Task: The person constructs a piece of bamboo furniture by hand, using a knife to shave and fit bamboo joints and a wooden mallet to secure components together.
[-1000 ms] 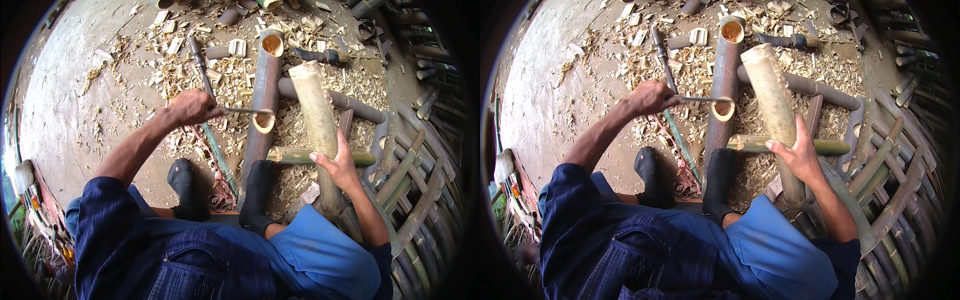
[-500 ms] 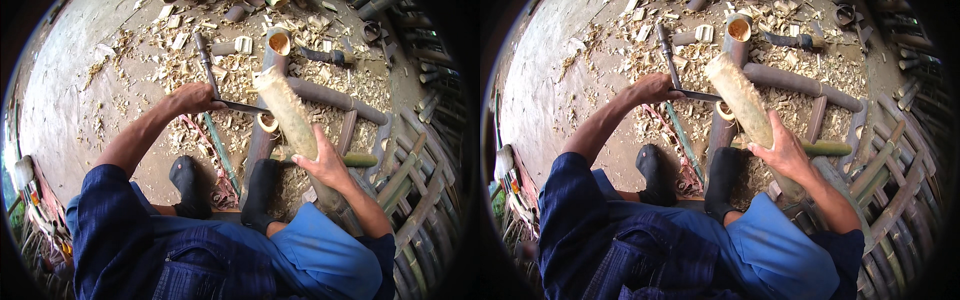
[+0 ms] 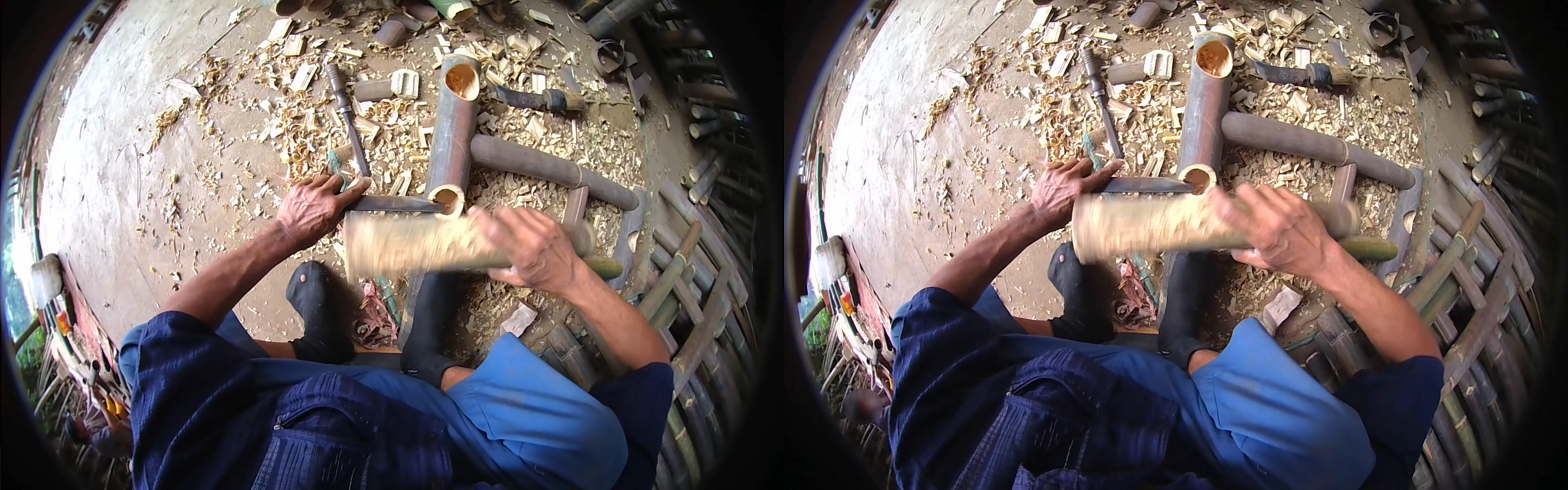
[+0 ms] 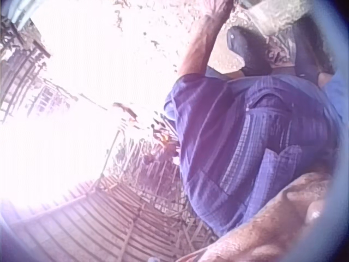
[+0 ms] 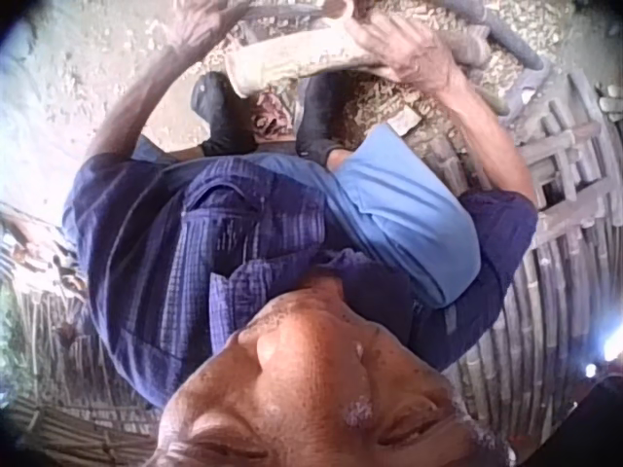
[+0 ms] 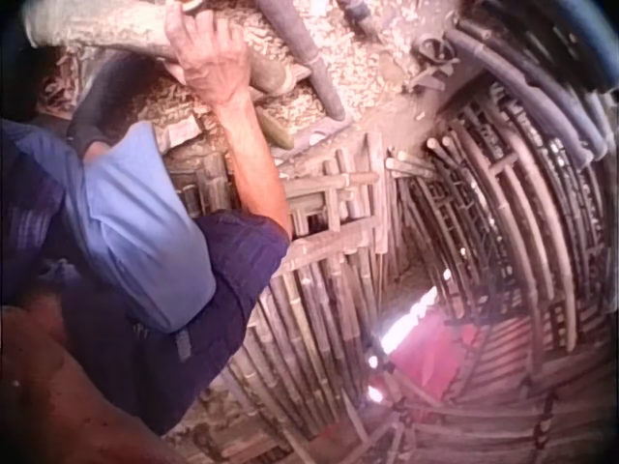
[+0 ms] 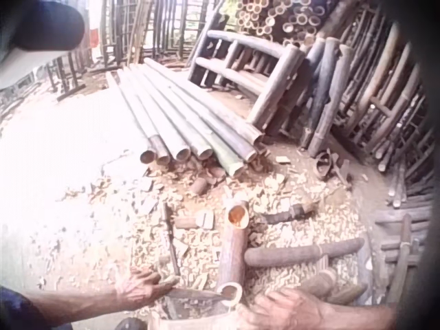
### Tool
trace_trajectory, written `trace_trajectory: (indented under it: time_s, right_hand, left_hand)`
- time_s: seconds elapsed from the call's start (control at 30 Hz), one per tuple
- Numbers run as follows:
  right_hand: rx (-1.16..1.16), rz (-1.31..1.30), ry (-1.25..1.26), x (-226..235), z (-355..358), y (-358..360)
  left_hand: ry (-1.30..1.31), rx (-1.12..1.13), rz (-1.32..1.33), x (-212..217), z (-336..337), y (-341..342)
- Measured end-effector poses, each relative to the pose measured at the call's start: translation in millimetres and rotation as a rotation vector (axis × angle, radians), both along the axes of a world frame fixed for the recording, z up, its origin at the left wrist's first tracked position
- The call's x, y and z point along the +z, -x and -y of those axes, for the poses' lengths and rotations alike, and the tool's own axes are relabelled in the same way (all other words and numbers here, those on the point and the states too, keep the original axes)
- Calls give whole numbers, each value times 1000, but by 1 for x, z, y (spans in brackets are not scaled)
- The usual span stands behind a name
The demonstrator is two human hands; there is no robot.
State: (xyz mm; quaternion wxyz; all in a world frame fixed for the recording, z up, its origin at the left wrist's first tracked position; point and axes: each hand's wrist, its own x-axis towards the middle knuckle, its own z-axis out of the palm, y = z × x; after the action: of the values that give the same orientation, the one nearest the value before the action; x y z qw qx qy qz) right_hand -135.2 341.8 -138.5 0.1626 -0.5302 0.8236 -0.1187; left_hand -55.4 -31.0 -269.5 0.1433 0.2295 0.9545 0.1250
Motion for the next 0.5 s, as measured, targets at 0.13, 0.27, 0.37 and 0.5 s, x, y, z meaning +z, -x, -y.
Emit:
trace_trajectory:
  time_s: [0.13, 0.27, 0.37, 0.5]
  right_hand:
    - [178, -280, -230, -24, -1, 8]
    - [154, -173, -274, -18, -12, -5]
    - [213, -85, -220, -8, -21, -21]
    - [171, -187, -245, -20, -43, -11]
  left_hand:
    - [48, 23, 69, -2, -5, 5]
    - [-152, 6, -87, -7, -4, 5]
    - [-147, 12, -158, -10, -34, -1]
    - [-54, 57, -139, -18, -57, -2]
